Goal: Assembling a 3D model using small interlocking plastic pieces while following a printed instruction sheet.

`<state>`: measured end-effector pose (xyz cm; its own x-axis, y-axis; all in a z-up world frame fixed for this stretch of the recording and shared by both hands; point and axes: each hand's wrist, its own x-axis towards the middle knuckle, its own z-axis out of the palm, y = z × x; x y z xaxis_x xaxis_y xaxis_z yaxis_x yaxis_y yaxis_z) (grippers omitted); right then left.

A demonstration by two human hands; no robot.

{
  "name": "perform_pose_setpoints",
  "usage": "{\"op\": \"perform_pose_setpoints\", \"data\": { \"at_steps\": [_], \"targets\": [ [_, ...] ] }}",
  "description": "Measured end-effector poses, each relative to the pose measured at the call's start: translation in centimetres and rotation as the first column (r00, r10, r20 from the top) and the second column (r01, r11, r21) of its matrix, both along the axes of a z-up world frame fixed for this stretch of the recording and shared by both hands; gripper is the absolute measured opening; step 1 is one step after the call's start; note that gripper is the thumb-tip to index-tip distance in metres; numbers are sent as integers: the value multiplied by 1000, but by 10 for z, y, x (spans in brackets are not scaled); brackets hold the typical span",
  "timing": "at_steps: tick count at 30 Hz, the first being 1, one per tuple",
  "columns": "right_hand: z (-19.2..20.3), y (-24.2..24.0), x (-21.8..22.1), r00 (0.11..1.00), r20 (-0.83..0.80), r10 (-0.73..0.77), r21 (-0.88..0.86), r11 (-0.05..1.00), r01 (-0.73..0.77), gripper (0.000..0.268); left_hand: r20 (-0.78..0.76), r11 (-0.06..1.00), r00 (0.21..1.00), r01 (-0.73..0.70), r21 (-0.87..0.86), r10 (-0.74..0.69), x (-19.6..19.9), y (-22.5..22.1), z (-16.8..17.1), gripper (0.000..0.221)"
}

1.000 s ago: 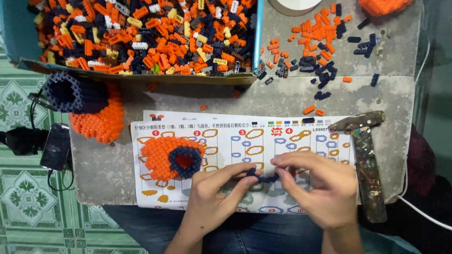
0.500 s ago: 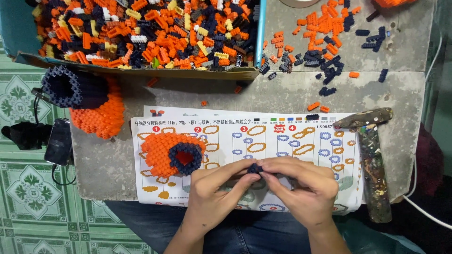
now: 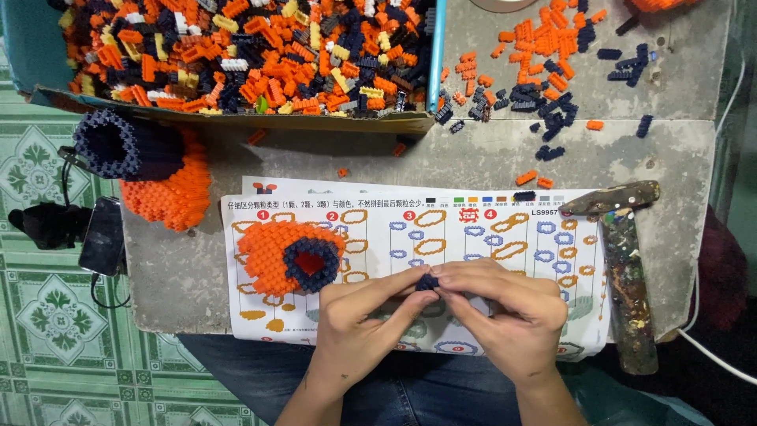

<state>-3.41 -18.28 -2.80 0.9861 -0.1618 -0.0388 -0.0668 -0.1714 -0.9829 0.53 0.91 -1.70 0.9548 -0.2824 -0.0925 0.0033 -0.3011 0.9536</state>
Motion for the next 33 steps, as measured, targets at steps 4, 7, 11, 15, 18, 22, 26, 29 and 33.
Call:
{"op": "perform_pose_setpoints", "data": {
  "at_steps": [4,7,11,15,18,22,26,29,33],
  "targets": [
    [-1,0,-1,1000,6,2,17,1000,-2,29,-1,1000,1000,4,10,-4,-1,0,-1,37],
    [1,1,1,1000,-3,-2,16,1000,2,29,1,1000,1000,-1,12,1,-1,0,-1,36],
    [6,3,4,1000,-2,5,-21,1000,-6,27,28,1000,999,28,0,-28,0,1,-1,37],
    [9,4,6,1000,-15,-2,-32,999,2,25,26,999,999,33,11,-33,0,0,1,34],
    [11,5,8,1000,-28,-8,-50,999,7,24,35,999,998,44,5,-44,1,-1,4,35],
    [11,5,8,1000,-28,-7,-68,998,5,26,44,999,998,39,0,-39,2,-2,5,32],
    [11,4,9,1000,-24,-9,-53,999,8,25,49,999,998,30,14,-30,2,-3,5,32],
    [10,3,8,1000,-27,-6,-46,999,4,25,58,999,998,34,5,-34,2,-3,5,33],
    [6,1,5,1000,-28,-3,-36,999,2,26,66,999,997,32,-6,-31,2,-4,7,32]
  ]
}}
